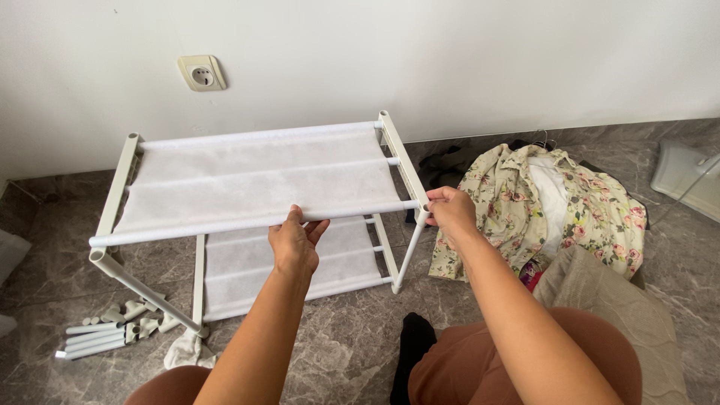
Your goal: The person assembles a white plastic shelving unit on the floor. They connect vertical poles to a base frame, attach corner joints, and then insert horizontal poles to create shelves, securing them with plastic clips.
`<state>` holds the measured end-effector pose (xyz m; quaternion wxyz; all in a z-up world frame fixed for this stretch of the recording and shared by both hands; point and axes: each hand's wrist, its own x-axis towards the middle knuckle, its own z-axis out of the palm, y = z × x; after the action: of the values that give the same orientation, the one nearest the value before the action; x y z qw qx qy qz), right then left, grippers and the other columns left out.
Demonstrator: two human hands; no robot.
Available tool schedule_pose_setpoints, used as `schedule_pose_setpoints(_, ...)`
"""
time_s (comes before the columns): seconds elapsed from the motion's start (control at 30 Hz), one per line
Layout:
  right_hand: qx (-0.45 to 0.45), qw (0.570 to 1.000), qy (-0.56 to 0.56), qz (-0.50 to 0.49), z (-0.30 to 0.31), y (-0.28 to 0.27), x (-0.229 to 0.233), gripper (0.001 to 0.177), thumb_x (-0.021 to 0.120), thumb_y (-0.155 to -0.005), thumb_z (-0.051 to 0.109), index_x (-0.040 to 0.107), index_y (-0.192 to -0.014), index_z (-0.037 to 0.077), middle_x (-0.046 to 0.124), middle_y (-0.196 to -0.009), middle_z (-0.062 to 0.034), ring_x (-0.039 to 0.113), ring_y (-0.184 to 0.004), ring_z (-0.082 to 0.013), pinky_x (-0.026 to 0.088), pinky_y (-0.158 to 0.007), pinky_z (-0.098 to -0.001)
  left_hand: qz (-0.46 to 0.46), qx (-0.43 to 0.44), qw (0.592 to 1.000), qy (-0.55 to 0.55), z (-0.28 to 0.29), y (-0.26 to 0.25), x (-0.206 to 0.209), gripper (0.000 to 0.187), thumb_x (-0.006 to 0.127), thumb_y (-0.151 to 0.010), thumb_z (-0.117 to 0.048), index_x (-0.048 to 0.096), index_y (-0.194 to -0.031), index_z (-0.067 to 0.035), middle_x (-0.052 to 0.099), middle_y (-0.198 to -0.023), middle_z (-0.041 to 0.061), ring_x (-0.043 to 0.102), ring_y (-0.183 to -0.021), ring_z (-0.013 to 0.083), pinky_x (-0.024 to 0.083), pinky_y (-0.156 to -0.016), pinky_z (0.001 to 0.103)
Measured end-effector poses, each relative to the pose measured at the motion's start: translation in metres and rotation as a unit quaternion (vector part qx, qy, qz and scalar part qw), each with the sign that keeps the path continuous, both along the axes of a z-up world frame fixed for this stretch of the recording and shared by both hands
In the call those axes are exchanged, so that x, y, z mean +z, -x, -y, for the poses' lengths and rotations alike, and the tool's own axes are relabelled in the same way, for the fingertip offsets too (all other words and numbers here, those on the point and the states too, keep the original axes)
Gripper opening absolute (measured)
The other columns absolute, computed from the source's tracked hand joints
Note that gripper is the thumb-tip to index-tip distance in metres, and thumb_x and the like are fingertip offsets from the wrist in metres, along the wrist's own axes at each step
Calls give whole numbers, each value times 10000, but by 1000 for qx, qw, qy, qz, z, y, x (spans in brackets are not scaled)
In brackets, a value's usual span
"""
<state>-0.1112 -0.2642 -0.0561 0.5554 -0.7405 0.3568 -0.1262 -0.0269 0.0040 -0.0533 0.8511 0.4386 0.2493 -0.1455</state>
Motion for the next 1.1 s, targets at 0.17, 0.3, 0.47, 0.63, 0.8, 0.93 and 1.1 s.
schedule_pose_setpoints(0.17, -3, 1000, -3, 2, 0, -1, -3, 180, 591, -928, -47, 723, -1041, -2, 730, -966, -98, 726, -796, -160, 617, -650, -257, 11, 1, 1000, 8, 3, 0, -6, 389, 495, -1030, -166, 296, -1300, 32, 492, -1254, 255, 701, -1068, 383, 628, -807, 376)
schedule_pose_setpoints(0.3, -3, 1000, 10, -9, 5, -5, -12, 200, 595, -915, -46, 720, -1064, 0, 728, -982, -103, 733, -810, -181, 634, -658, -282, 15, -1, 1000, 13, 2, -3, -21, 395, 498, -1025, -165, 301, -1325, 0, 503, -1266, 251, 704, -1064, 371, 619, -824, 380)
schedule_pose_setpoints(0.47, 23, 950, 304, -65, -7, -13, -5, 338, 674, -824, 53, 676, -1161, 78, 706, -999, -98, 708, -883, -285, 567, -814, -471, 36, -27, 998, 33, -1, -10, -43, 496, 623, -953, -258, 401, -1308, 7, 580, -1269, 259, 680, -1074, 385, 635, -837, 438)
schedule_pose_setpoints(0.63, 108, 871, 472, 81, -86, -32, 42, 213, 679, -854, 98, 729, -1059, 132, 666, -996, -120, 614, -1002, -309, 384, -923, -525, -28, -195, 974, -107, -34, -12, -28, 757, 770, -881, -500, 459, -1300, 49, 608, -1233, 201, 667, -1072, 360, 618, -897, 488)
schedule_pose_setpoints(0.8, 296, 838, 441, 128, -198, -63, 92, 158, 638, -878, 91, 743, -957, 177, 719, -940, -12, 649, -982, -210, 347, -993, -465, 100, -227, 896, -368, -131, -22, 30, 348, 717, -821, -267, 700, -1022, 17, 755, -860, 190, 761, -817, 305, 613, -763, 417)
schedule_pose_setpoints(0.93, 426, 778, 443, 134, -277, -92, 109, 136, 644, -874, 116, 750, -937, 173, 721, -928, -6, 647, -985, -209, 314, -1019, -464, 160, -95, 736, -651, -224, -29, 71, 268, 674, -851, -189, 673, -1045, -4, 701, -987, 179, 660, -961, 324, 528, -858, 451)
schedule_pose_setpoints(1.1, 525, 708, 454, 131, -357, -126, 87, 151, 654, -883, 159, 736, -1009, 168, 722, -1006, -2, 629, -1056, -197, 295, -1046, -456, 161, -94, 695, -695, -294, -25, 52, 563, 750, -778, -82, 513, -1288, -69, 527, -1248, 187, 495, -1197, 356, 452, -982, 453)
